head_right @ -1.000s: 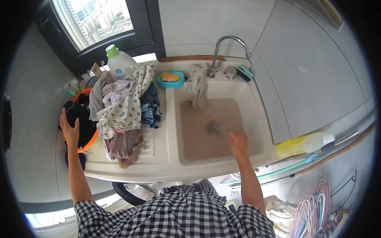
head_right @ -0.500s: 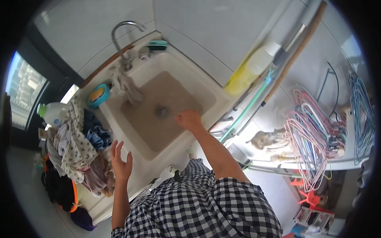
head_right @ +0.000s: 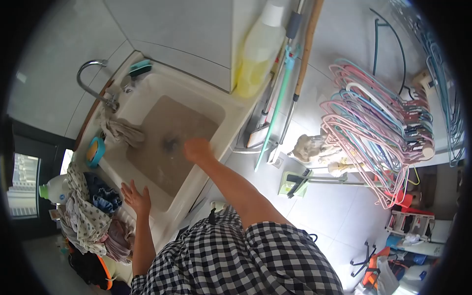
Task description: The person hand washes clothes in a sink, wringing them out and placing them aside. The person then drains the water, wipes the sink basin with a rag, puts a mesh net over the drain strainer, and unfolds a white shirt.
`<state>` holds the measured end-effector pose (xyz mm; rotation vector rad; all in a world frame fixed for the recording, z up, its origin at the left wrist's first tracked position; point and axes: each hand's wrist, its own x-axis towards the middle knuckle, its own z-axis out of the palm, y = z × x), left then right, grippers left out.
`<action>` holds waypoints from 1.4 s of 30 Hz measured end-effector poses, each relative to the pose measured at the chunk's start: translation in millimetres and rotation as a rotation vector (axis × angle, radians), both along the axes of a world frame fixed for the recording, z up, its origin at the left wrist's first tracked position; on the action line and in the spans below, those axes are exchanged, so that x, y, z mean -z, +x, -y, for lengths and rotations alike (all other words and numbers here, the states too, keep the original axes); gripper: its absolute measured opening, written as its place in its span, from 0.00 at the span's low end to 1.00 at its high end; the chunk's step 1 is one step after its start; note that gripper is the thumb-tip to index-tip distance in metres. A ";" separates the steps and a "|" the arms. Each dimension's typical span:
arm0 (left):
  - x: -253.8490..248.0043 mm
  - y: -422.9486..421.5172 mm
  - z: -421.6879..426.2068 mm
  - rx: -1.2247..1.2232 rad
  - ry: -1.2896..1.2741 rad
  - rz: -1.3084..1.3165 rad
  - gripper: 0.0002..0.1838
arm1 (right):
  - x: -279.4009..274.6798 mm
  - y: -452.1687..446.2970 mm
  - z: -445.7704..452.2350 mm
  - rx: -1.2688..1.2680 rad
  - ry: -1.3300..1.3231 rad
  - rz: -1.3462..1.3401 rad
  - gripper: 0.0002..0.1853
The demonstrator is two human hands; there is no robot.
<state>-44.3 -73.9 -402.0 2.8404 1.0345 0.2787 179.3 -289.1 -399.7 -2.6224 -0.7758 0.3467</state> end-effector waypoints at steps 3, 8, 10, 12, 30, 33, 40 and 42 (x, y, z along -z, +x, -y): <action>0.7 -1.4 -6.0 -0.013 -0.009 -0.058 0.37 | 5.9 1.5 -1.8 -0.008 0.012 -0.015 0.09; -4.8 7.8 -5.6 -0.120 -0.033 -0.119 0.34 | 2.5 -3.0 1.5 -0.045 0.086 -0.014 0.06; -2.1 7.3 -11.4 -0.123 0.000 -0.097 0.32 | 3.1 -2.6 0.5 -0.069 0.103 -0.013 0.06; 8.4 3.7 -15.1 -0.087 0.053 -0.065 0.30 | -5.0 -5.0 2.5 -0.072 0.074 -0.016 0.06; -6.3 -2.6 -10.9 -0.087 0.016 -0.121 0.23 | -6.8 -11.6 13.7 -0.128 0.157 0.005 0.02; -9.7 -1.9 3.5 -0.105 0.050 -0.154 0.22 | -5.3 -15.1 21.1 -0.117 0.182 0.012 0.02; -12.1 -0.3 8.3 -0.205 0.069 -0.203 0.20 | -3.2 -13.2 24.4 -0.120 0.240 -0.032 0.05; -22.3 6.2 18.6 -0.199 0.069 -0.254 0.20 | -4.1 -10.4 19.9 -0.200 0.228 -0.072 0.06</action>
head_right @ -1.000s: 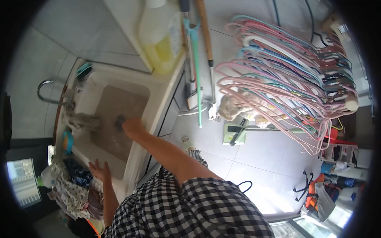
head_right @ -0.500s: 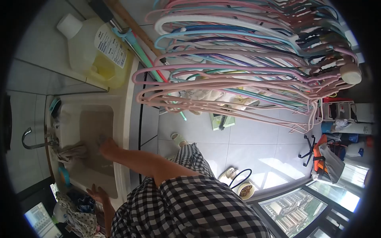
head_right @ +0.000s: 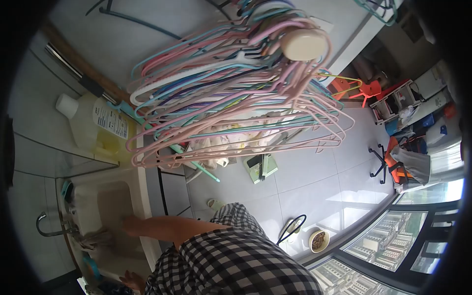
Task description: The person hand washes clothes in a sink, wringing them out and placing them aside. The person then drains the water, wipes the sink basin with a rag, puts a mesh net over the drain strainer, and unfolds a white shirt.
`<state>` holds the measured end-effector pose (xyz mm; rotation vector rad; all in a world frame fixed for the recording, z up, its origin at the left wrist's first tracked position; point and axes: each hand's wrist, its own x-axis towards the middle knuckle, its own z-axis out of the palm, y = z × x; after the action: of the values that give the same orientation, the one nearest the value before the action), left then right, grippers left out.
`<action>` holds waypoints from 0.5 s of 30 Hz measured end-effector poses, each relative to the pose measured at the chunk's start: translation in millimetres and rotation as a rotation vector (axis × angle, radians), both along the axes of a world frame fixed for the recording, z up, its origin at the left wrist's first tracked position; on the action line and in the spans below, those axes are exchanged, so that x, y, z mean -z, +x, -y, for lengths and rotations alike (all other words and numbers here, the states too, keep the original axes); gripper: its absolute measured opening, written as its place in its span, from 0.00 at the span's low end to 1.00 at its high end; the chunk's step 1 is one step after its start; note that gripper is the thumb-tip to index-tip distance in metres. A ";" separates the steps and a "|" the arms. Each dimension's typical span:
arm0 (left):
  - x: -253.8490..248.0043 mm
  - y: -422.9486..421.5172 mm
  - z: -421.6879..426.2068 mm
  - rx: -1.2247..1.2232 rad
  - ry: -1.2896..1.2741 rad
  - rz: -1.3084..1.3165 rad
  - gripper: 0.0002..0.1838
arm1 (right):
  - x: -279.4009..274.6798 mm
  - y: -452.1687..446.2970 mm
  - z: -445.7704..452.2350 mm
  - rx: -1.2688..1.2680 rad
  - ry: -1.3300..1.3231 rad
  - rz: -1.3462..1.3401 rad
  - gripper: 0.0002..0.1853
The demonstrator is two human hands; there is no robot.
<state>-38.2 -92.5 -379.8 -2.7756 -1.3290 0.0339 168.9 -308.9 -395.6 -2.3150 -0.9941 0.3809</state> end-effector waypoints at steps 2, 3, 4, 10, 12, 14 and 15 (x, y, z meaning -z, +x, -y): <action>15.9 -9.6 -14.9 0.070 0.108 0.108 0.21 | -19.8 0.4 -12.3 -0.137 0.064 -0.068 0.08; 24.7 -12.0 -33.7 -0.023 -0.296 0.386 0.22 | -40.5 5.7 -19.5 -0.235 0.128 -0.112 0.08; 34.0 -11.8 -57.6 -0.114 -0.705 0.651 0.23 | -69.3 8.9 -23.8 -0.369 0.310 -0.148 0.09; -30.6 9.2 16.6 -0.101 -0.255 0.161 0.25 | -106.7 -3.0 -10.2 0.063 0.414 0.404 0.08; -57.1 12.7 42.8 -0.116 -0.262 0.074 0.25 | -86.1 -2.1 4.1 0.094 0.457 0.406 0.08; -59.7 3.1 40.2 -0.016 -0.237 -0.020 0.26 | -85.4 -21.4 38.2 -0.016 0.350 0.089 0.08; -58.0 4.2 34.1 0.037 -0.224 -0.072 0.26 | -87.7 -27.0 56.5 -0.023 0.202 0.066 0.09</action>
<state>-33.9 -126.7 -321.8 -2.9480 -1.3324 0.2957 141.9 -365.4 -308.0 -2.1477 -1.0414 0.2044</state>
